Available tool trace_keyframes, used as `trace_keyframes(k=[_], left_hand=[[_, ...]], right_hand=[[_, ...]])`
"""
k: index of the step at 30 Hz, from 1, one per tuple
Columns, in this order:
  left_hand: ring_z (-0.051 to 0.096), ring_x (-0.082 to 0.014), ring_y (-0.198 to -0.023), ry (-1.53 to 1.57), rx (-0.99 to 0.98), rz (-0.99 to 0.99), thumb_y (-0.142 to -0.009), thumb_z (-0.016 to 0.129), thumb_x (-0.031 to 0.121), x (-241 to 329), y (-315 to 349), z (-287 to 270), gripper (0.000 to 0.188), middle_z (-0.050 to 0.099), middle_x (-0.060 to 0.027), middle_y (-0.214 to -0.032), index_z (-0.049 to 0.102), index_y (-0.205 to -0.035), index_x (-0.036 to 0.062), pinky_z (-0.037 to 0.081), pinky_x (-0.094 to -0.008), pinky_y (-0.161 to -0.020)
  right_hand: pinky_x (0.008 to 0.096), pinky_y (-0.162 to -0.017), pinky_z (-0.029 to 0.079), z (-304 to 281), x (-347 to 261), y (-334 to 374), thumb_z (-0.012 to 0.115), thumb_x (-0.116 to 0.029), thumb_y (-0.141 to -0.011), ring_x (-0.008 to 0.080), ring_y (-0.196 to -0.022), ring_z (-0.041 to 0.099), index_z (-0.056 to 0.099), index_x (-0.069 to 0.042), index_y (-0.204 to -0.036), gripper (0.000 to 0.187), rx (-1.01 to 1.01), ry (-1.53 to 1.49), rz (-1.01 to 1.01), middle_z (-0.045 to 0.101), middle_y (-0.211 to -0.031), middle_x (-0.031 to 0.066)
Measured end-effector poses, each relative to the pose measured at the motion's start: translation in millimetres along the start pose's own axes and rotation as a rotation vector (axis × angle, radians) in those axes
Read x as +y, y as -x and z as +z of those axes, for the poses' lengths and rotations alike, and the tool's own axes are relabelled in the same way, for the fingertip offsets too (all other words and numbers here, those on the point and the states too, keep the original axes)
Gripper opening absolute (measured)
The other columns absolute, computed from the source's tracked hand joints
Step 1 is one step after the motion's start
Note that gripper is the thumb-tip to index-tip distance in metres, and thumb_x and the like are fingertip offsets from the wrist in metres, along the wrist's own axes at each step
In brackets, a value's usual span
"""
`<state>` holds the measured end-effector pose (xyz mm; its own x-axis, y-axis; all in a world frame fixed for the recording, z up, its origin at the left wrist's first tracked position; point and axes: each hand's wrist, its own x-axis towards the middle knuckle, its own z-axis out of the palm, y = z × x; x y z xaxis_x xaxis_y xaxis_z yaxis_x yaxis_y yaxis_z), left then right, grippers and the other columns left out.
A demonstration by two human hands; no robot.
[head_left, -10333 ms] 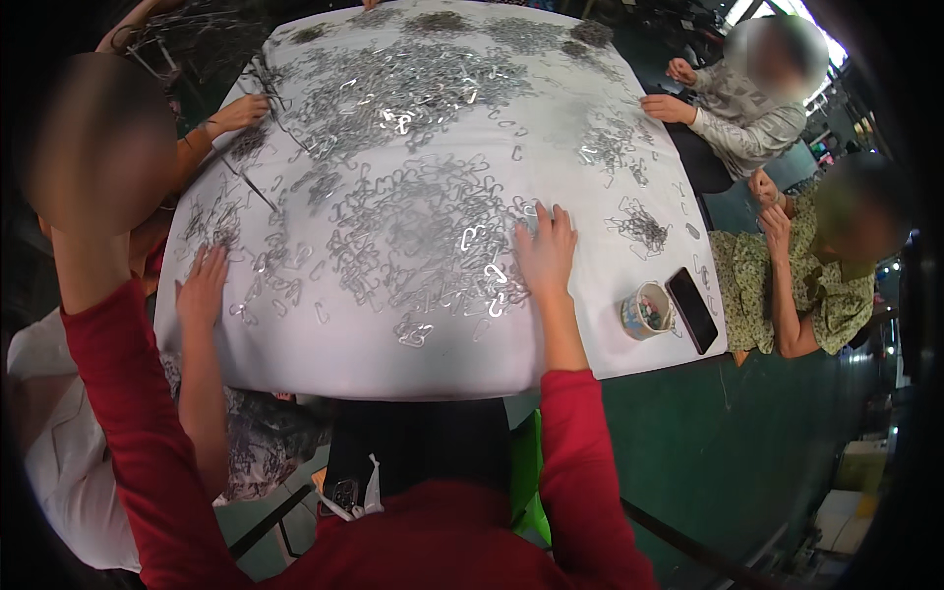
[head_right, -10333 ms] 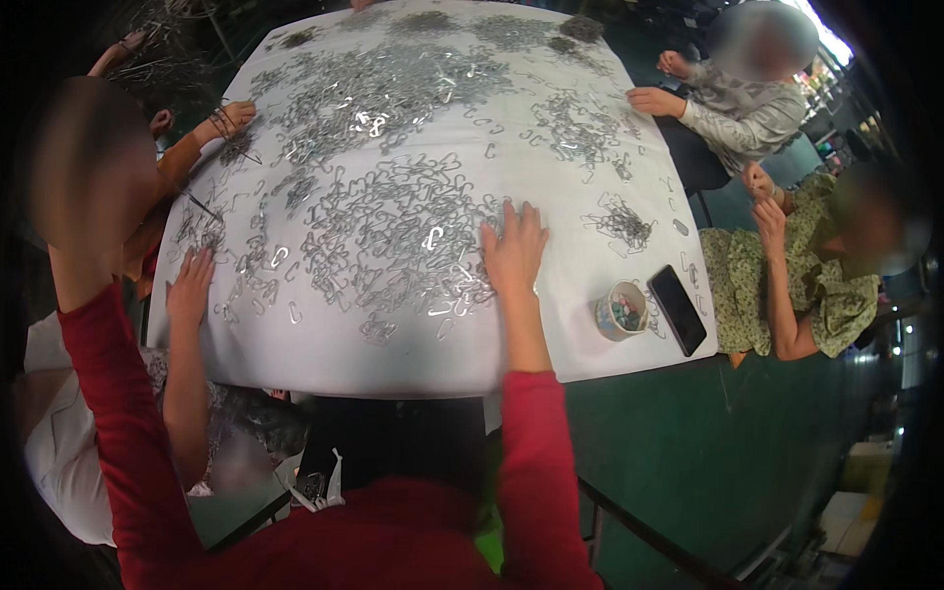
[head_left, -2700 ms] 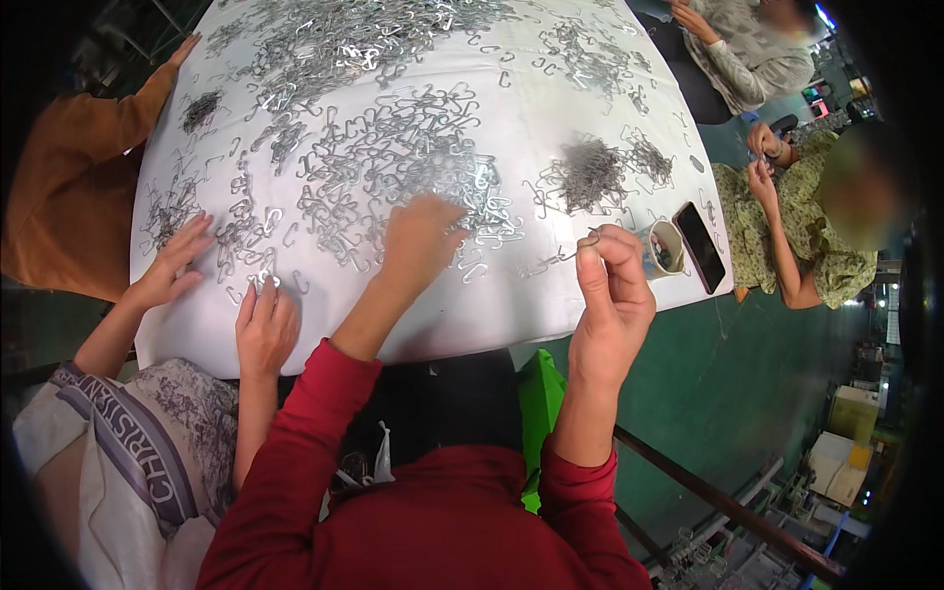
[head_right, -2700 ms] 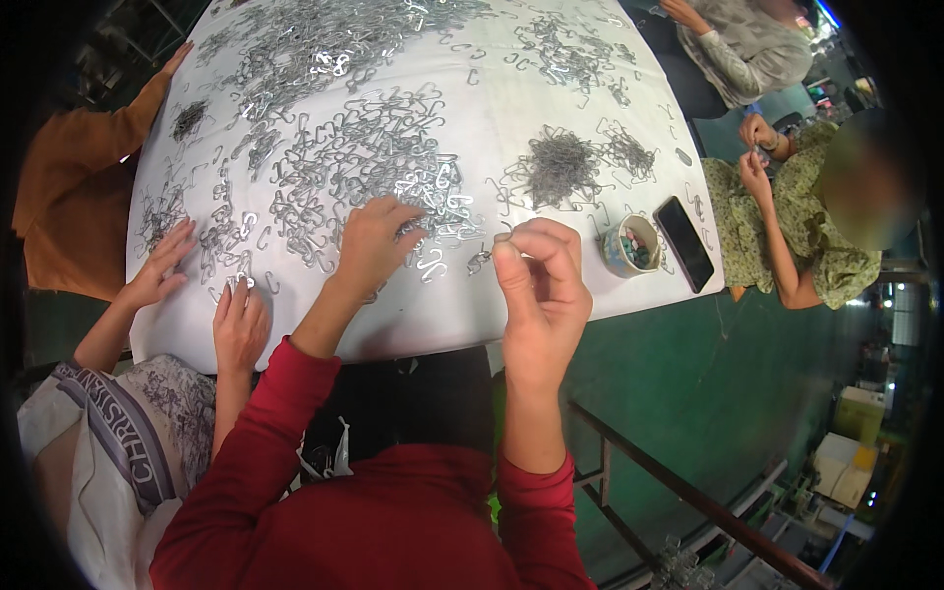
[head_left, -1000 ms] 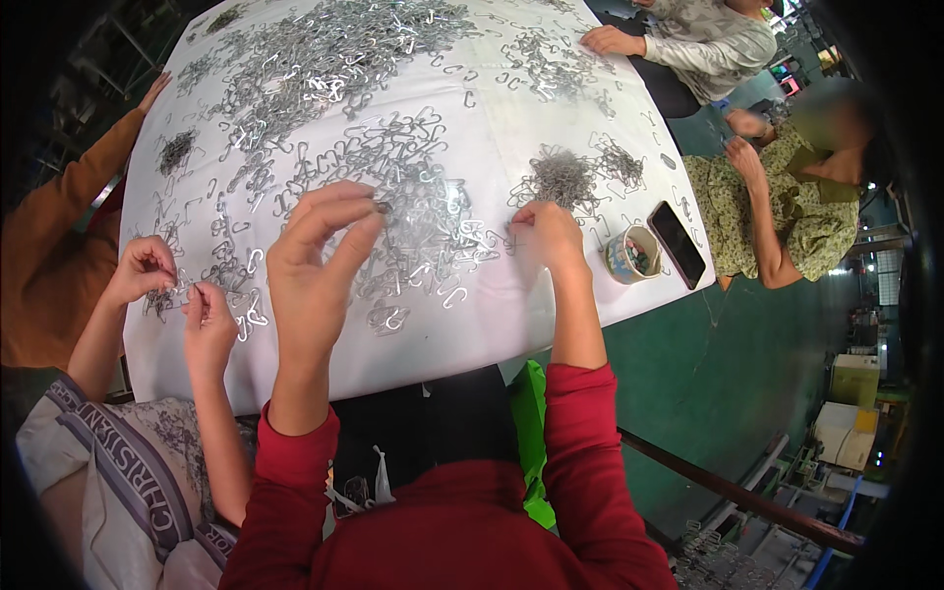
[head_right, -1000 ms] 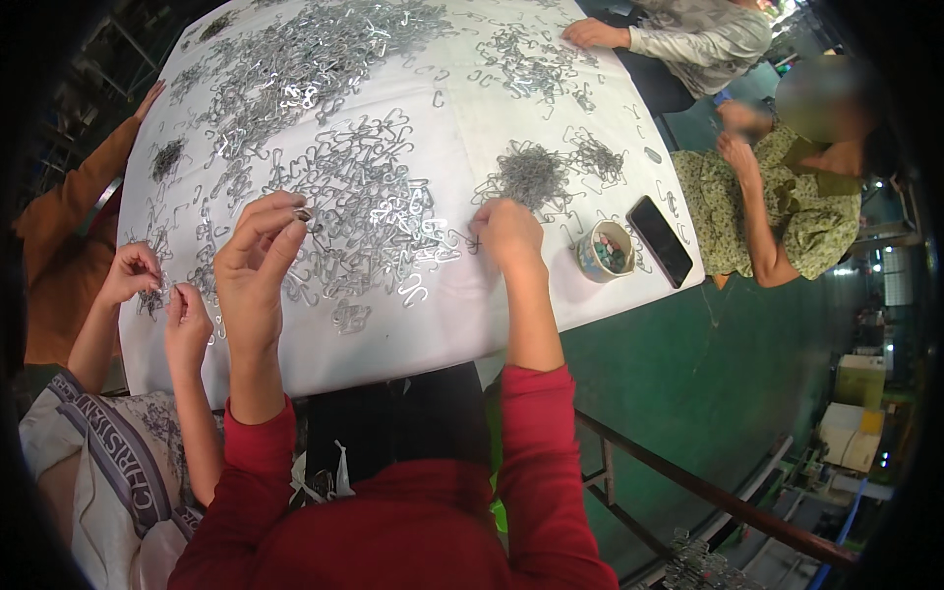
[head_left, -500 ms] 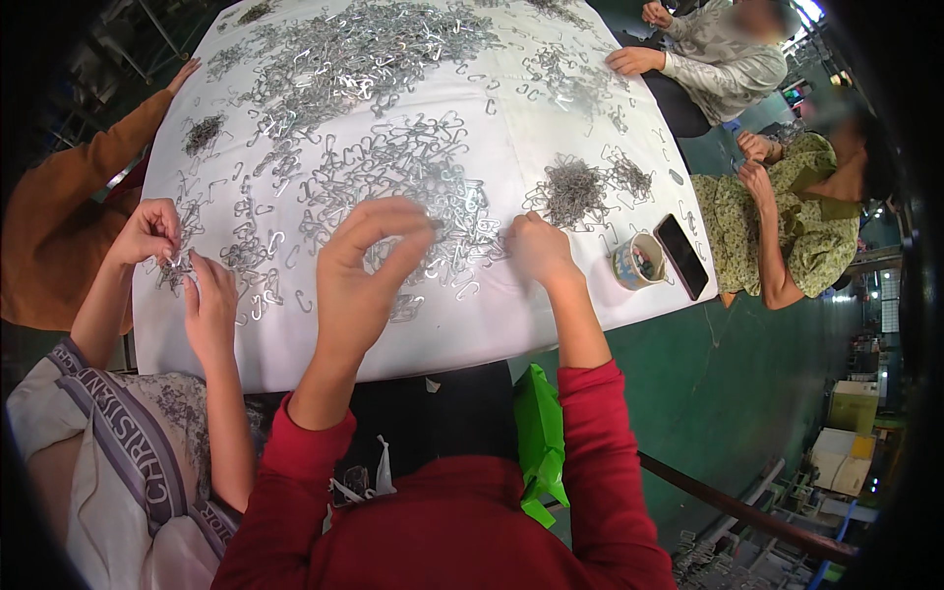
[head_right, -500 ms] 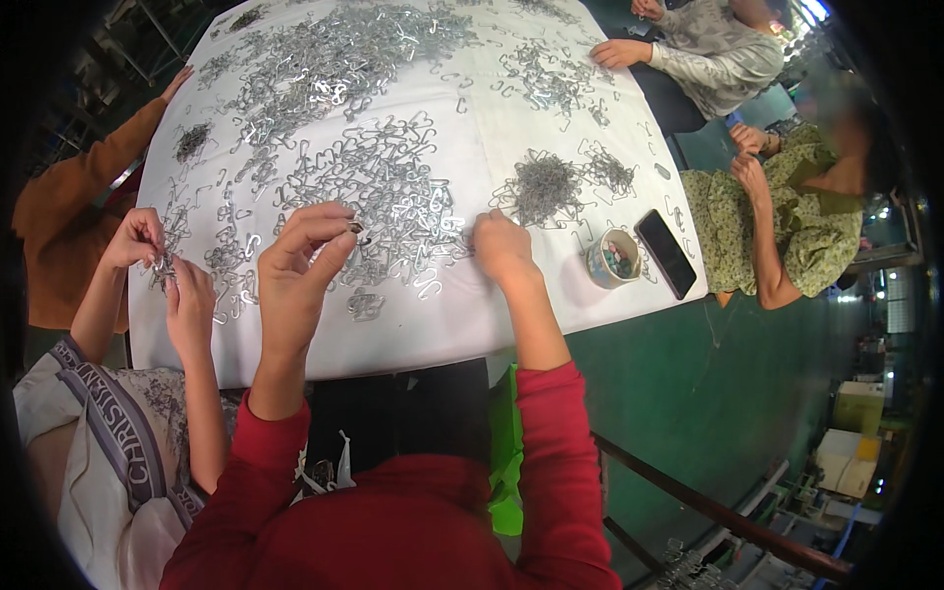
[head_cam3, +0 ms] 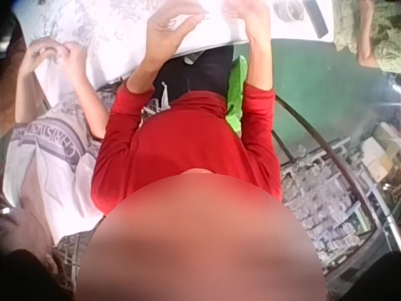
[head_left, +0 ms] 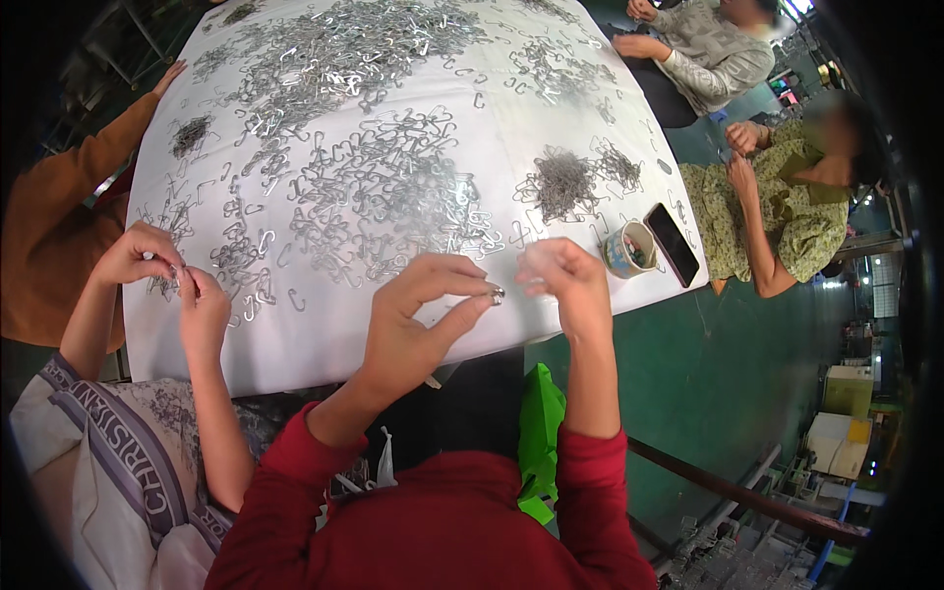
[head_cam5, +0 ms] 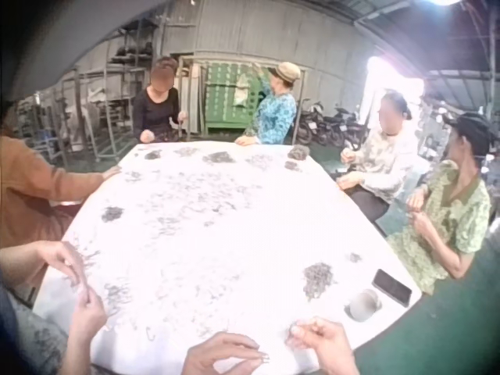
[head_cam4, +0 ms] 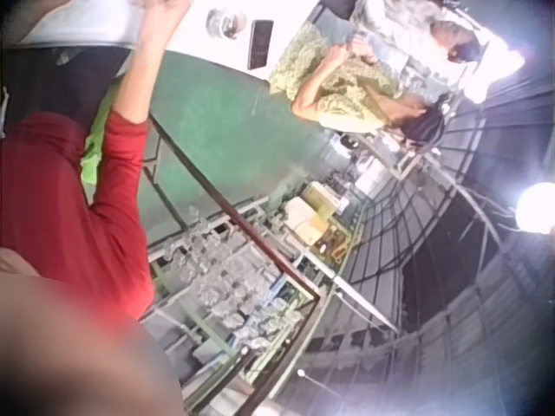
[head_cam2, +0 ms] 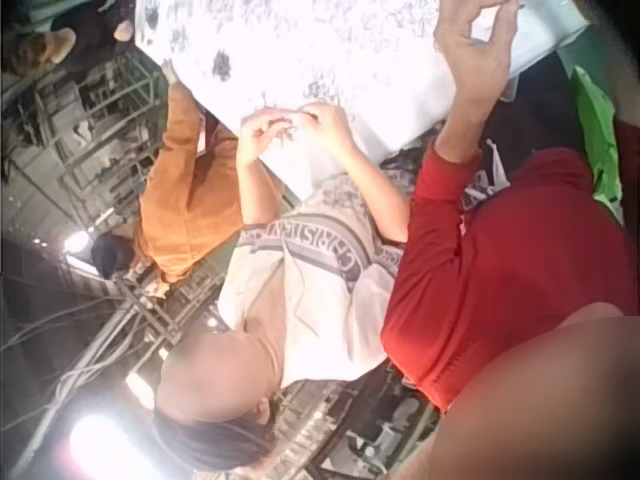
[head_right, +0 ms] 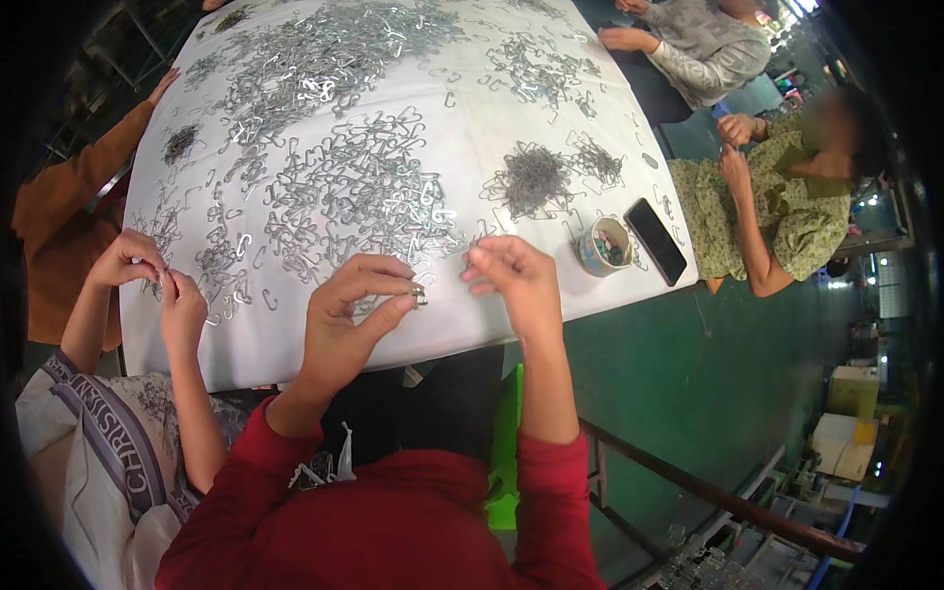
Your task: The person sorts small metal clips on a white table, picking them up and placing them into piles. Other people at the table perform similar sorting actions.
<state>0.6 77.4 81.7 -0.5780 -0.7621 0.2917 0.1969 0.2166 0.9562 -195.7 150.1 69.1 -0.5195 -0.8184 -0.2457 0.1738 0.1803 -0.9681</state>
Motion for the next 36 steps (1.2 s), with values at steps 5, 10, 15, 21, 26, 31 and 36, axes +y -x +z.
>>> trace_keyframes(k=[5,10,15,21,26,31,36], left_hand=[[0.062,-0.0178,-0.094,0.022,-0.097,0.023,-0.08,0.071,-0.002,-1,12,15,0.015,0.065,-0.0089,-0.101,0.072,-0.094,0.0031,0.048,-0.0291,-0.082],[0.061,-0.0179,-0.092,0.025,-0.165,0.035,-0.078,0.072,-0.002,0,25,33,0.017,0.064,-0.0072,-0.101,0.073,-0.093,0.0047,0.048,-0.0283,-0.079],[0.06,-0.0191,-0.092,-0.002,-0.213,0.079,-0.077,0.073,-0.002,0,29,48,0.017,0.064,-0.0059,-0.101,0.073,-0.092,0.0058,0.047,-0.0294,-0.08],[0.06,-0.0241,-0.1,-0.059,-0.34,0.187,-0.077,0.074,0.004,-14,34,58,0.024,0.064,-0.0086,-0.109,0.072,-0.1,0.0084,0.047,-0.0358,-0.087],[0.054,-0.0332,-0.119,-0.615,-0.083,0.209,-0.084,0.069,0.017,-60,30,11,0.039,0.061,-0.0135,-0.124,0.065,-0.122,0.0115,0.038,-0.0433,-0.103],[0.009,-0.0461,-0.144,-1.172,-0.297,-0.091,-0.081,0.071,0.045,-109,24,-22,0.076,0.018,-0.016,-0.157,0.039,-0.147,0.0229,0.012,-0.0723,-0.107],[0.01,-0.0387,-0.147,-1.197,-0.434,0.234,-0.09,0.057,0.05,-145,-28,5,0.059,0.025,-0.01,-0.157,0.044,-0.144,0.0294,0.006,-0.0685,-0.111]], right_hand=[[0.0233,-0.07,0.043,5,-28,84,0.068,-0.005,-0.085,0.0117,-0.078,0.054,0.064,0.001,-0.093,0.011,-0.093,-0.21,-0.23,0.058,-0.097,0.0085],[0.024,-0.078,0.042,4,-33,117,0.069,0.001,-0.083,0.0102,-0.087,0.051,0.066,0.001,-0.091,0.009,-0.023,-0.21,-0.235,0.053,-0.102,0.0055],[0.024,-0.081,0.04,-6,-21,122,0.069,0.001,-0.083,0.0117,-0.088,0.05,0.066,0.001,-0.092,0.01,0.086,-0.082,-0.311,0.053,-0.101,0.0063],[0.026,-0.081,0.04,-20,-14,134,0.071,0.0,-0.078,0.015,-0.089,0.05,0.066,0.0,-0.088,0.012,0.142,-0.028,-0.387,0.053,-0.1,0.0069],[0.0278,-0.079,0.041,-36,-15,152,0.07,0.001,-0.075,0.0169,-0.088,0.051,0.065,0.0,-0.084,0.01,0.185,0.006,-0.417,0.052,-0.099,0.0083],[0.0267,-0.076,0.042,-49,-8,157,0.071,0.0,-0.079,0.0152,-0.085,0.052,0.064,0.0,-0.086,0.01,0.185,0.016,-0.379,0.054,-0.095,0.0079],[0.0237,-0.069,0.043,-52,-4,156,0.067,0.001,-0.083,0.0124,-0.077,0.054,0.063,0.001,-0.089,0.007,0.19,0.022,-0.303,0.059,-0.091,0.0094]])
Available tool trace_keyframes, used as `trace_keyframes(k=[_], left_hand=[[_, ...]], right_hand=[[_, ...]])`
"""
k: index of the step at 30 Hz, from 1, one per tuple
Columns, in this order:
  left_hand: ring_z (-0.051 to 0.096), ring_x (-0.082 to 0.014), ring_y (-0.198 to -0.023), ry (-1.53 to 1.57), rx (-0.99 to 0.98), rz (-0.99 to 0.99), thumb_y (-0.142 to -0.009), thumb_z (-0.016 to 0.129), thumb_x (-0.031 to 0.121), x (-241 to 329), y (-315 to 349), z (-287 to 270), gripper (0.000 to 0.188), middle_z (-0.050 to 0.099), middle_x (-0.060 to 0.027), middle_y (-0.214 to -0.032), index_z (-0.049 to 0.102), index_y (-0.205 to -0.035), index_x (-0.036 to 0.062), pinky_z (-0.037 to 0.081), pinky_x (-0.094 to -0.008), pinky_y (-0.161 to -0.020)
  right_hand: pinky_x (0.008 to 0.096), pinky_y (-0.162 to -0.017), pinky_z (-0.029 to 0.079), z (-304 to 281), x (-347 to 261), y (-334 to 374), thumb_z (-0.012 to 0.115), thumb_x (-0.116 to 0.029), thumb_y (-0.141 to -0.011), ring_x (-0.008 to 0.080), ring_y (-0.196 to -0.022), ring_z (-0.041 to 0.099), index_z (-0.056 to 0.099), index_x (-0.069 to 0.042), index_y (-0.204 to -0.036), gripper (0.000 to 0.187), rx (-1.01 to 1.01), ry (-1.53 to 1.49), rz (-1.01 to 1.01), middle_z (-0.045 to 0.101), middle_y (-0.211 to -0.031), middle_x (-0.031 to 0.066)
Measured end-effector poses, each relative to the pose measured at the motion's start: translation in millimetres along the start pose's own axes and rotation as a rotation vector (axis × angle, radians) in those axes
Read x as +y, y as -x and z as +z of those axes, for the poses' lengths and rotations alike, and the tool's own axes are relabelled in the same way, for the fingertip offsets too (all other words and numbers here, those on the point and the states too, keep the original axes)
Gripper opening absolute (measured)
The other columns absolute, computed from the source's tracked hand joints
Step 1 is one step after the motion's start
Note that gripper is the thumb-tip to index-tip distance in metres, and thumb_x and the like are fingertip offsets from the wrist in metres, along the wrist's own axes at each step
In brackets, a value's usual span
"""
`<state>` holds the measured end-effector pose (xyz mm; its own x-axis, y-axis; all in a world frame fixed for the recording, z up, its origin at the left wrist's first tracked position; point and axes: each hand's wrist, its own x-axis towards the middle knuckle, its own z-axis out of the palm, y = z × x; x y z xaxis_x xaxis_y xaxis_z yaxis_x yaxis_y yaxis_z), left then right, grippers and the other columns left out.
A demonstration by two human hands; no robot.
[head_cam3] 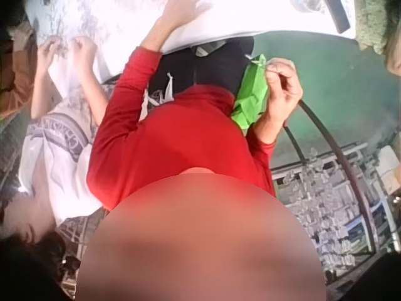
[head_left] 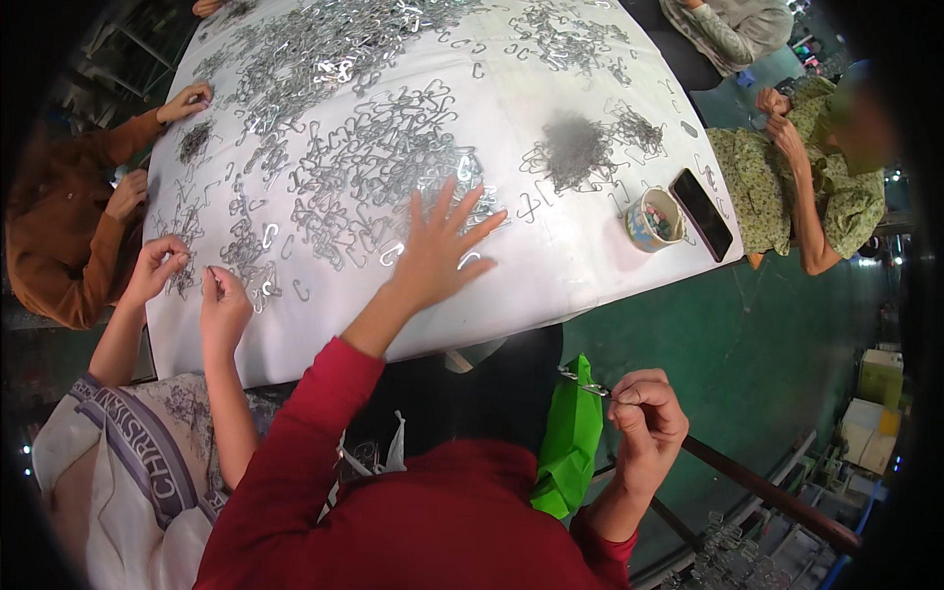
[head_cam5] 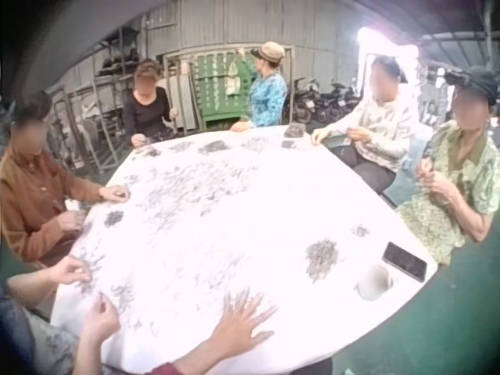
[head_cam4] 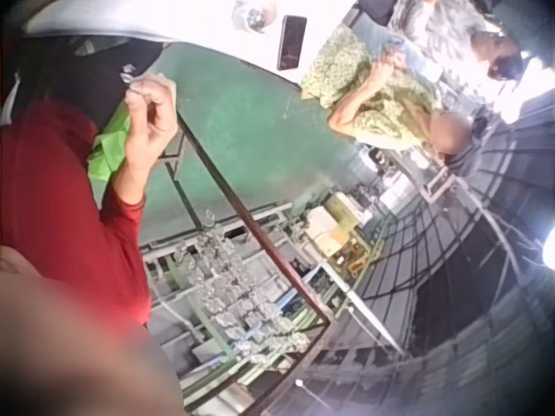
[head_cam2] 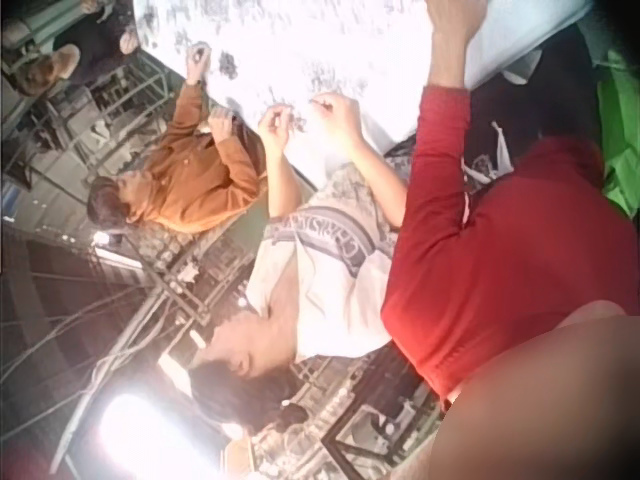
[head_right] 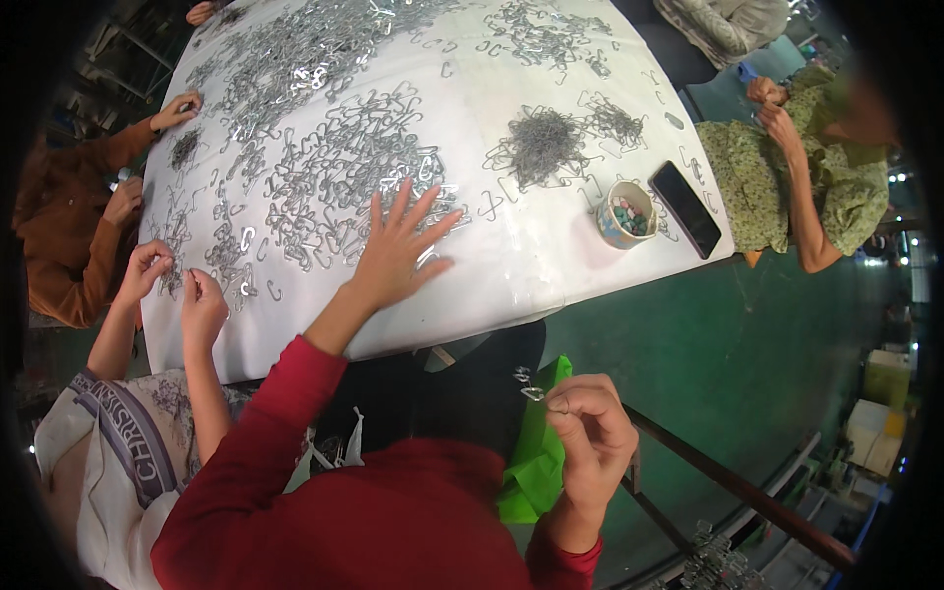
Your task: The person sorts small metal clips on a white table, picking them up and placing them into piles. Other people at the table perform similar sorting actions.
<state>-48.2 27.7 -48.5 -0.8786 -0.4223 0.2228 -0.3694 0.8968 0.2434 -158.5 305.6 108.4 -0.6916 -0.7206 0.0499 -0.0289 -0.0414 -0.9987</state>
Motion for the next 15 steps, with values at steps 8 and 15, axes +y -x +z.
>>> trace_keyframes(k=[8,15], left_hand=[[0.013,-0.0342,-0.147,-0.13,0.052,-0.151,-0.098,0.047,0.043,-88,-76,4,0.043,0.03,-0.0042,-0.156,0.05,-0.139,0.0329,0.004,-0.0686,-0.112],[0.044,-0.0316,-0.122,0.189,0.28,-0.071,-0.085,0.067,0.024,-77,-70,-13,0.031,0.055,-0.0094,-0.123,0.066,-0.116,0.0177,0.032,-0.0525,-0.1]], right_hand=[[0.0215,-0.061,0.044,3,2,4,0.064,0.002,-0.087,0.0106,-0.068,0.056,0.063,0.002,-0.09,0.004,0.055,-0.036,0.026,0.061,-0.092,0.0119],[0.0229,-0.065,0.046,14,-2,9,0.063,0.004,-0.086,0.0121,-0.074,0.058,0.062,0.003,-0.09,0.004,0.154,0.01,0.049,0.061,-0.092,0.0121]])
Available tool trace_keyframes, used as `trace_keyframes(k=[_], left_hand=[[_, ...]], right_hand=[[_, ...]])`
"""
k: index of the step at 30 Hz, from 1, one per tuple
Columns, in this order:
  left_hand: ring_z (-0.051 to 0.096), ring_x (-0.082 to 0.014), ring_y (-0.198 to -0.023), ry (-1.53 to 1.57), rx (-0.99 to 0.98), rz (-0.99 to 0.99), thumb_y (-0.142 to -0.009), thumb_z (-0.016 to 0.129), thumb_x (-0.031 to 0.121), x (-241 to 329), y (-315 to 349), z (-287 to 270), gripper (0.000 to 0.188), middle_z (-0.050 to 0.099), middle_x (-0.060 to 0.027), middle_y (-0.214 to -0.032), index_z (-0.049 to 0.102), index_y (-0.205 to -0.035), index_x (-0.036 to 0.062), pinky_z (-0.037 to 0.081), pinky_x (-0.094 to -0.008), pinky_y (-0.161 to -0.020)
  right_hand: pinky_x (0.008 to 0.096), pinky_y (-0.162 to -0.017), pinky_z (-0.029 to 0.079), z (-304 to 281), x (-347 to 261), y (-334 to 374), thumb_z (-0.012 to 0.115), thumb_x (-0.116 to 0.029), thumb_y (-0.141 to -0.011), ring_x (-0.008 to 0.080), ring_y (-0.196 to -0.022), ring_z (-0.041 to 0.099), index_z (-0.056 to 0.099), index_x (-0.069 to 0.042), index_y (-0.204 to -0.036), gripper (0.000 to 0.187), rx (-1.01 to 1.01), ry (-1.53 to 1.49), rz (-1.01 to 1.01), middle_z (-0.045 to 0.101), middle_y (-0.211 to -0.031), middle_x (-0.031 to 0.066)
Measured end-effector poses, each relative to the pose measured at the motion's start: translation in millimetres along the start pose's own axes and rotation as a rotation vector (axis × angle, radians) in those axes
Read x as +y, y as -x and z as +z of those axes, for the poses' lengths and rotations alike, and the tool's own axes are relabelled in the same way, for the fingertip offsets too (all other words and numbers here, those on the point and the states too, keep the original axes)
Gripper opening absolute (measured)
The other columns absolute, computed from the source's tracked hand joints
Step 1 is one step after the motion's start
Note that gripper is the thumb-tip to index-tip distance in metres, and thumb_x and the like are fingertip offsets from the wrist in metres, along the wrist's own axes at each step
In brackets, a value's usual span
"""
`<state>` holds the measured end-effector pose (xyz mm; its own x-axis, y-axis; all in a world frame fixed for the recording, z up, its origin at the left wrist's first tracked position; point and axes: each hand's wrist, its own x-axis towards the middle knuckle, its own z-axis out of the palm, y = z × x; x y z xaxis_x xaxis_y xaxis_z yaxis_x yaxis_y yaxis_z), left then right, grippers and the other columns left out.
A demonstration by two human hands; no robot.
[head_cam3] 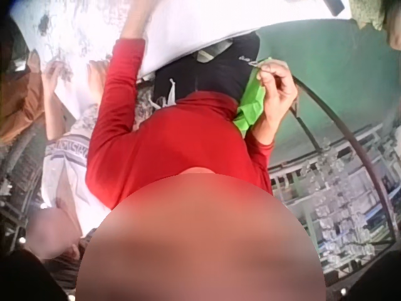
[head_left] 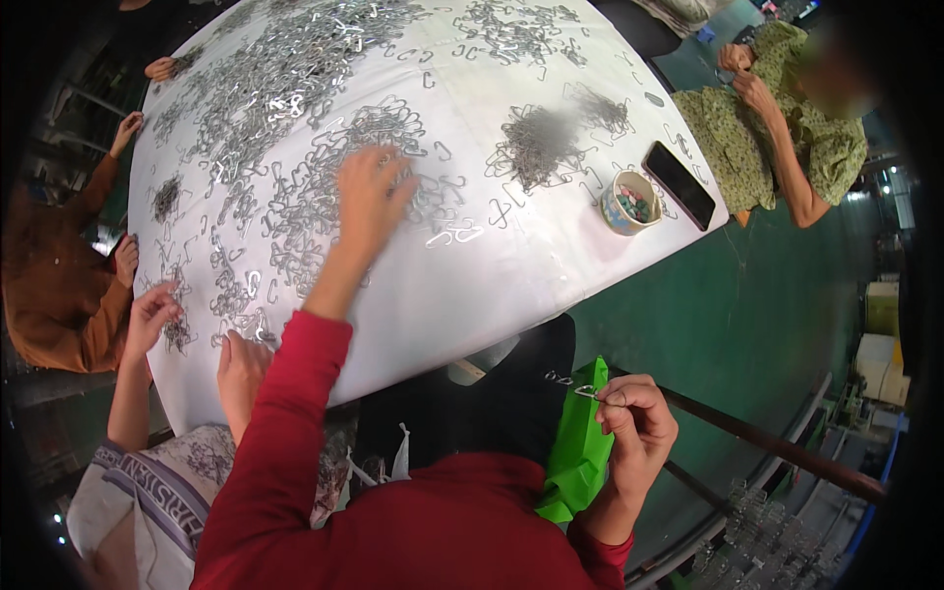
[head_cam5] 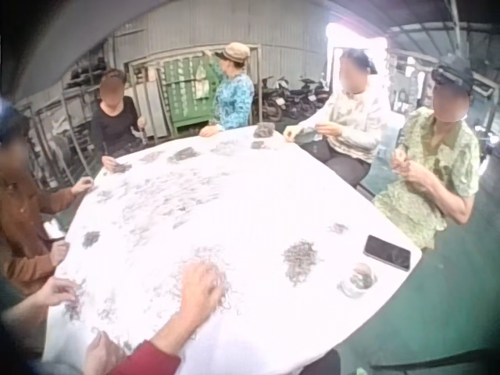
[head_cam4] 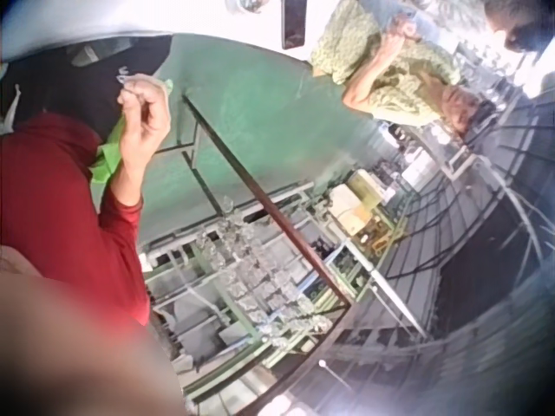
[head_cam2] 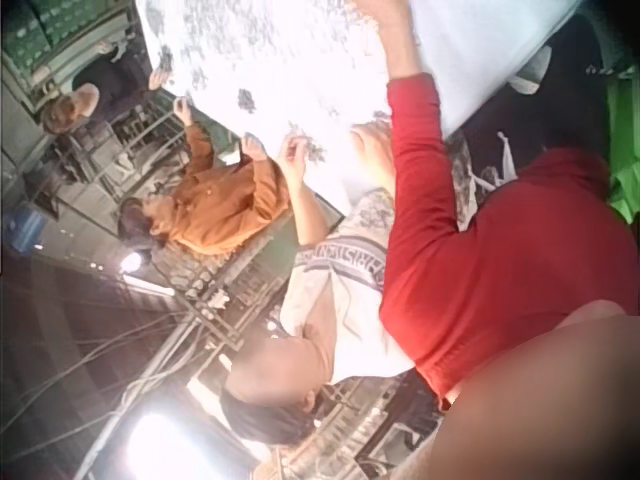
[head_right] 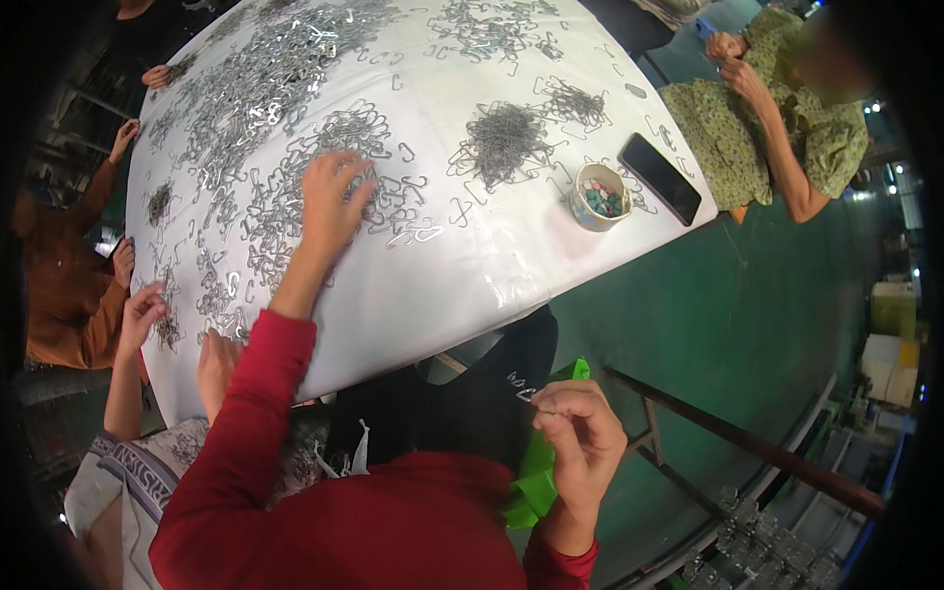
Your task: The person sorts small metal clips on a white table, picking them up and placing them into piles. Other people at the table perform similar sorting actions.
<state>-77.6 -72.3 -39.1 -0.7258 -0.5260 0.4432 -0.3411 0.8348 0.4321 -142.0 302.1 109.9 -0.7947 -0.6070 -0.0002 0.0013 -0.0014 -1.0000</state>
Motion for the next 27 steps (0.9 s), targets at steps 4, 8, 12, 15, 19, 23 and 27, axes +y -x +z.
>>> trace_keyframes(k=[4,8,12,15,19,23,27], left_hand=[[0.054,-0.0252,-0.091,0.135,-0.055,0.241,-0.079,0.07,0.016,50,31,15,0.019,0.06,-0.0035,-0.092,0.069,-0.097,0.0112,0.041,-0.0393,-0.079],[0.057,-0.0248,-0.089,0.048,-0.033,0.243,-0.08,0.069,0.013,69,40,27,0.018,0.062,-0.0055,-0.091,0.069,-0.098,0.0084,0.045,-0.0374,-0.076],[0.06,-0.0245,-0.082,0.032,-0.007,0.196,-0.083,0.068,0.012,75,38,16,0.018,0.065,-0.0067,-0.087,0.07,-0.099,0.0066,0.047,-0.0349,-0.073],[0.063,-0.0235,-0.079,0.353,-0.026,-0.1,-0.085,0.066,0.011,103,44,-5,0.015,0.068,-0.0087,-0.087,0.07,-0.098,0.006,0.049,-0.0327,-0.073],[0.065,-0.0169,-0.081,0.761,-0.16,-0.277,-0.084,0.068,0.003,159,64,-43,0.008,0.07,-0.0087,-0.09,0.071,-0.091,0.0017,0.05,-0.0279,-0.076],[0.064,-0.0145,-0.078,1.065,-0.294,-0.295,-0.082,0.07,0.0,198,79,-62,0.01,0.07,-0.0079,-0.087,0.073,-0.091,0.002,0.05,-0.0264,-0.072],[0.064,-0.0133,-0.077,1.083,-0.29,-0.23,-0.081,0.07,-0.002,210,87,-62,0.012,0.069,-0.0079,-0.085,0.073,-0.092,0.002,0.05,-0.0252,-0.071]], right_hand=[[0.0243,-0.07,0.047,3,3,3,0.064,0.006,-0.084,0.0138,-0.081,0.058,0.062,0.003,-0.089,0.005,0.071,0.083,-0.02,0.061,-0.092,0.0105],[0.0239,-0.071,0.047,3,8,2,0.065,0.007,-0.083,0.0136,-0.082,0.059,0.063,0.003,-0.089,0.007,0.05,0.168,-0.055,0.062,-0.092,0.0092],[0.0216,-0.067,0.047,2,12,0,0.065,0.006,-0.085,0.0125,-0.079,0.061,0.064,0.002,-0.09,0.006,0.005,0.109,-0.005,0.065,-0.095,0.0102],[0.0197,-0.062,0.048,1,15,-3,0.064,0.004,-0.087,0.0114,-0.073,0.061,0.065,0.002,-0.092,0.006,-0.039,0.015,0.095,0.067,-0.095,0.0114],[0.0217,-0.062,0.052,5,26,-8,0.06,0.003,-0.09,0.0143,-0.076,0.067,0.065,0.004,-0.092,0.005,-0.116,-0.087,0.102,0.068,-0.096,0.0133],[0.0253,-0.064,0.055,8,34,-6,0.061,0.005,-0.09,0.0191,-0.075,0.069,0.06,0.004,-0.096,0.006,-0.147,-0.134,0.118,0.068,-0.093,0.0155],[0.0263,-0.064,0.056,8,42,-1,0.062,0.007,-0.088,0.0207,-0.074,0.069,0.051,0.0,-0.092,0.013,-0.116,-0.272,0.182,0.067,-0.089,0.0156]])
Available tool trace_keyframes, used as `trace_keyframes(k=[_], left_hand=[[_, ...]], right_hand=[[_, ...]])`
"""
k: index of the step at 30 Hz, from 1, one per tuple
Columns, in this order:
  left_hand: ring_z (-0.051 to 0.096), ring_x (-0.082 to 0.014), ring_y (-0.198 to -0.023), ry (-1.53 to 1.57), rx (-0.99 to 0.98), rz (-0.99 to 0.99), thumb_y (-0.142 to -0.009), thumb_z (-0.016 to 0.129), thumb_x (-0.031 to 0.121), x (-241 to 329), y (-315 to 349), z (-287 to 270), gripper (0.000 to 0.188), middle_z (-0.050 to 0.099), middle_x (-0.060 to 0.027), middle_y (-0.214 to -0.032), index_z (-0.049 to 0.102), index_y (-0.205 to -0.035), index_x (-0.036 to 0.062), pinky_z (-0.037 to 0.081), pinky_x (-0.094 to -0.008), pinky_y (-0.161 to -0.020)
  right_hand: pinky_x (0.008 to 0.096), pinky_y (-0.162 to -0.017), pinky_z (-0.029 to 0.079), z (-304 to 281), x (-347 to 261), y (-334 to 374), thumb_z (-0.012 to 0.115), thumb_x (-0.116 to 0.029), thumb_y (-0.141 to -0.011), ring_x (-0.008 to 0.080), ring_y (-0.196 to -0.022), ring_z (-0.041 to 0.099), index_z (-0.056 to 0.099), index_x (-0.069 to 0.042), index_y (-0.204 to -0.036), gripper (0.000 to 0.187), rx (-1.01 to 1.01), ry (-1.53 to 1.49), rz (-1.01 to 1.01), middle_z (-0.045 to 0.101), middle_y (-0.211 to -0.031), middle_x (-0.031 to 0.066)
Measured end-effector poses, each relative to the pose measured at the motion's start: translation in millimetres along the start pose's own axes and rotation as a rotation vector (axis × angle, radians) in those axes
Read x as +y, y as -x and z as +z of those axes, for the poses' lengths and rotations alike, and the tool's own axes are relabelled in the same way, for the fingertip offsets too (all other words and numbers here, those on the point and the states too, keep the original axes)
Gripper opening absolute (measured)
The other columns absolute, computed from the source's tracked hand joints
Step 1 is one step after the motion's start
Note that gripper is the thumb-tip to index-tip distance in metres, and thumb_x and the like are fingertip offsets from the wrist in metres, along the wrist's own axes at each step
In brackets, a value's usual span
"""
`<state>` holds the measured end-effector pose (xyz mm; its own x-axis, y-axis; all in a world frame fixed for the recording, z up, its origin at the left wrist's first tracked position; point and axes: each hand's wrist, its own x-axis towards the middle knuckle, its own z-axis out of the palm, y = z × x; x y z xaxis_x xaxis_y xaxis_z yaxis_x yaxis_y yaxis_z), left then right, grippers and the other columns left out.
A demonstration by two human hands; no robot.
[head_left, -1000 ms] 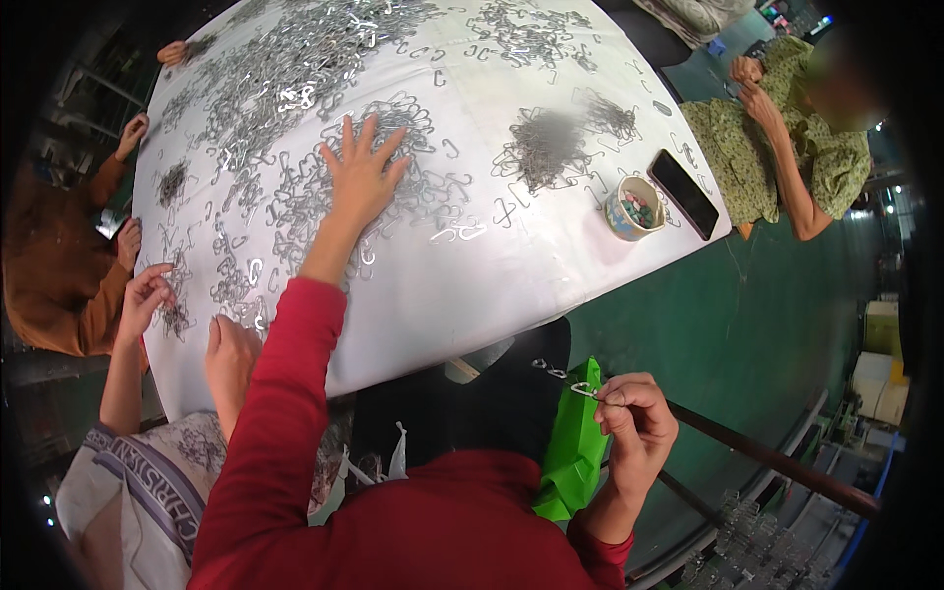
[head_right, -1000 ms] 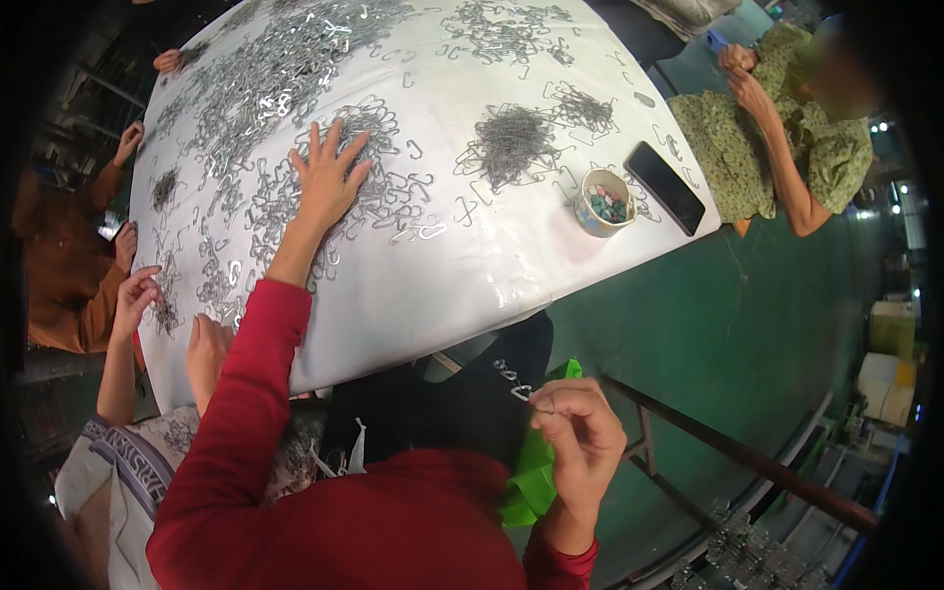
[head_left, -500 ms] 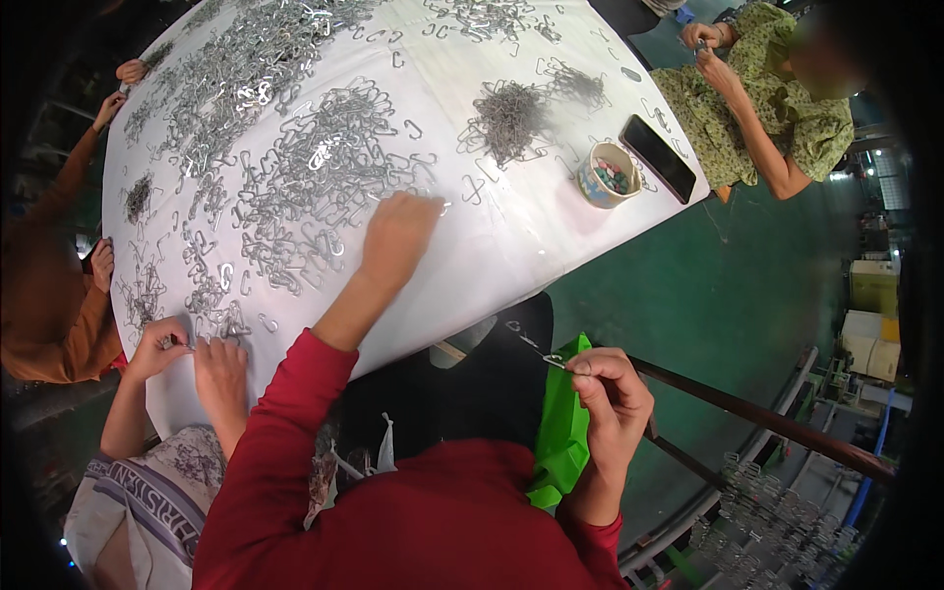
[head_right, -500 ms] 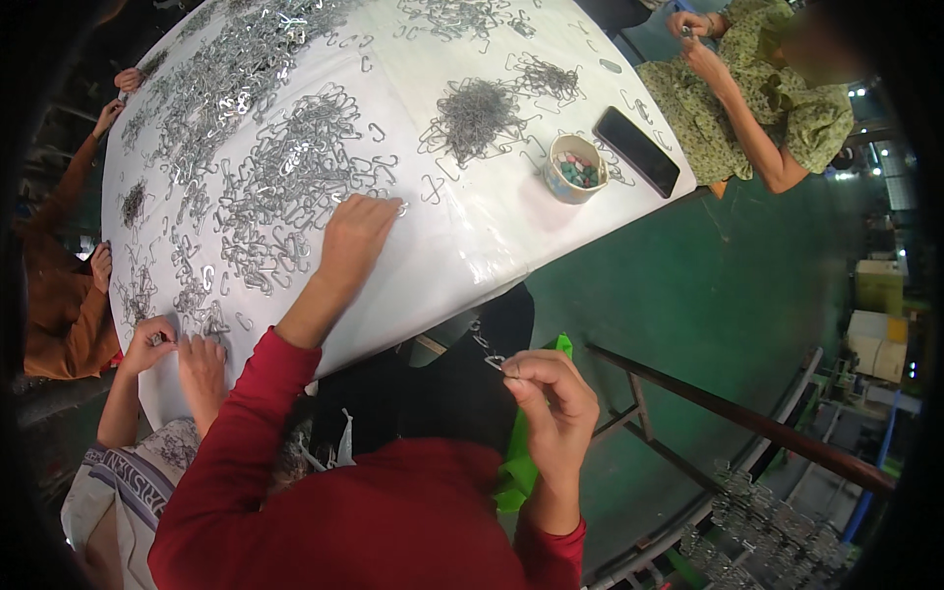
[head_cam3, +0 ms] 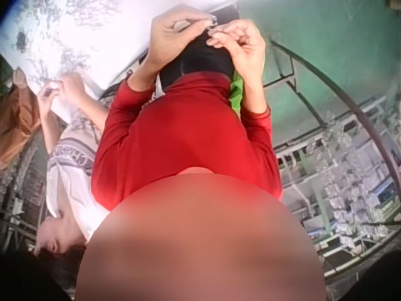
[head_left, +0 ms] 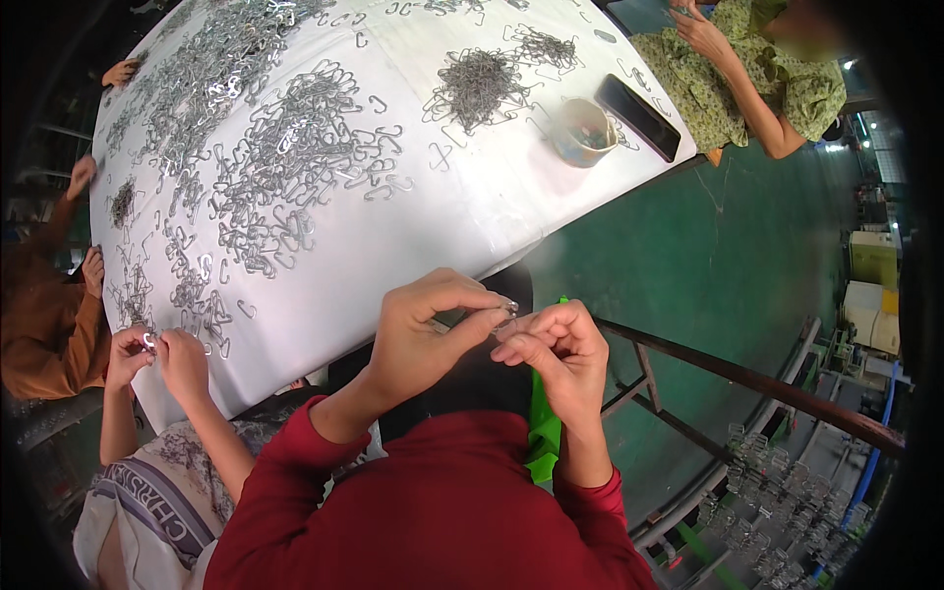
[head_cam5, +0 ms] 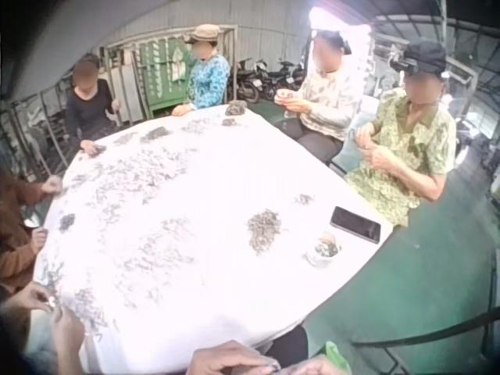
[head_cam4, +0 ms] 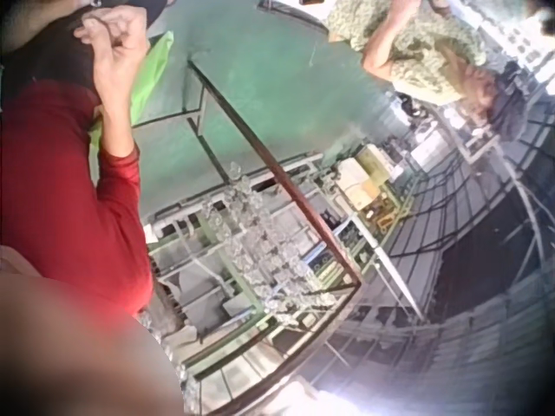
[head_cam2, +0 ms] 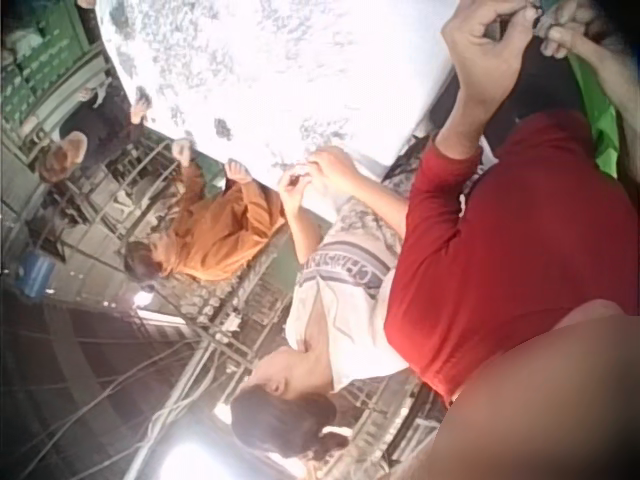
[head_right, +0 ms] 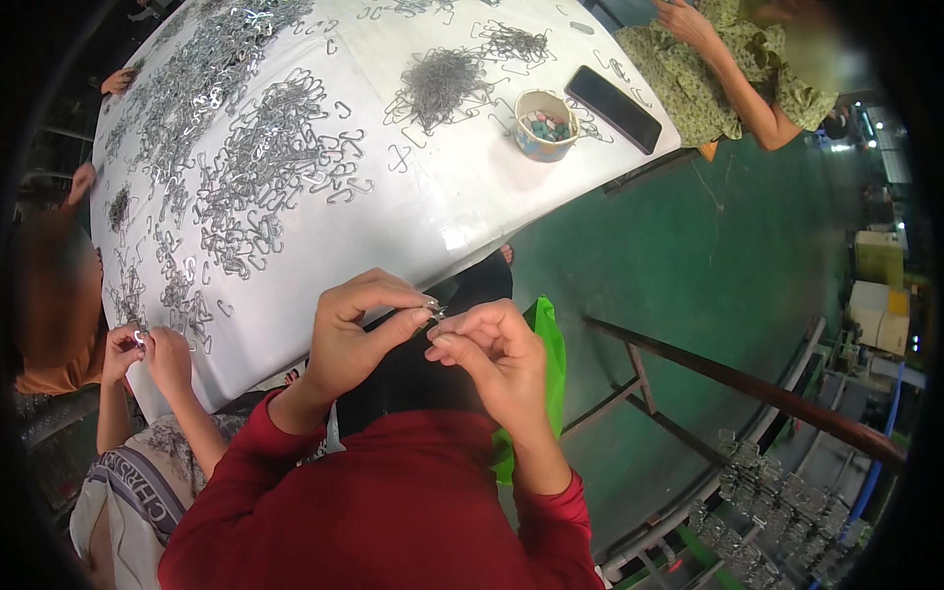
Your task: The person sorts small metal clips on a white table, picking them up and placing them into piles. Other people at the table perform similar sorting actions.
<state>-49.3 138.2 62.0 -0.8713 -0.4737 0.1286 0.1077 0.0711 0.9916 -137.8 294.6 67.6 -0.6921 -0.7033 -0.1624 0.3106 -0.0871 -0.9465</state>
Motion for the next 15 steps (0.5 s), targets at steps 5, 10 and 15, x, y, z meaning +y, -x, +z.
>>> trace_keyframes(k=[5,10,15], left_hand=[[0.063,-0.0151,-0.08,-0.021,-0.029,0.028,-0.081,0.071,-0.002,1,8,2,0.011,0.067,-0.0089,-0.088,0.073,-0.091,0.0007,0.05,-0.0259,-0.072],[0.061,-0.0149,-0.078,-0.07,-0.031,0.123,-0.079,0.072,-0.003,-5,13,-2,0.013,0.066,-0.0067,-0.086,0.073,-0.091,0.0024,0.049,-0.0261,-0.07],[0.06,-0.0165,-0.077,-0.099,-0.018,0.183,-0.077,0.073,-0.001,-18,16,-8,0.015,0.067,-0.0045,-0.085,0.074,-0.091,0.0051,0.049,-0.0282,-0.067]], right_hand=[[0.0246,-0.066,0.054,-4,13,-3,0.062,0.009,-0.088,0.017,-0.079,0.067,0.05,-0.001,-0.094,0.017,-0.069,-0.031,-0.032,0.066,-0.095,0.0144],[0.021,-0.065,0.049,-16,13,-12,0.065,0.004,-0.087,0.0107,-0.077,0.061,0.056,-0.002,-0.097,0.015,-0.116,0.083,-0.043,0.064,-0.1,0.0094],[0.0258,-0.065,0.046,-28,22,-94,0.065,-0.01,-0.089,0.011,-0.073,0.057,0.064,0.0,-0.092,0.011,-0.039,0.506,-0.029,0.065,-0.083,0.0044]])
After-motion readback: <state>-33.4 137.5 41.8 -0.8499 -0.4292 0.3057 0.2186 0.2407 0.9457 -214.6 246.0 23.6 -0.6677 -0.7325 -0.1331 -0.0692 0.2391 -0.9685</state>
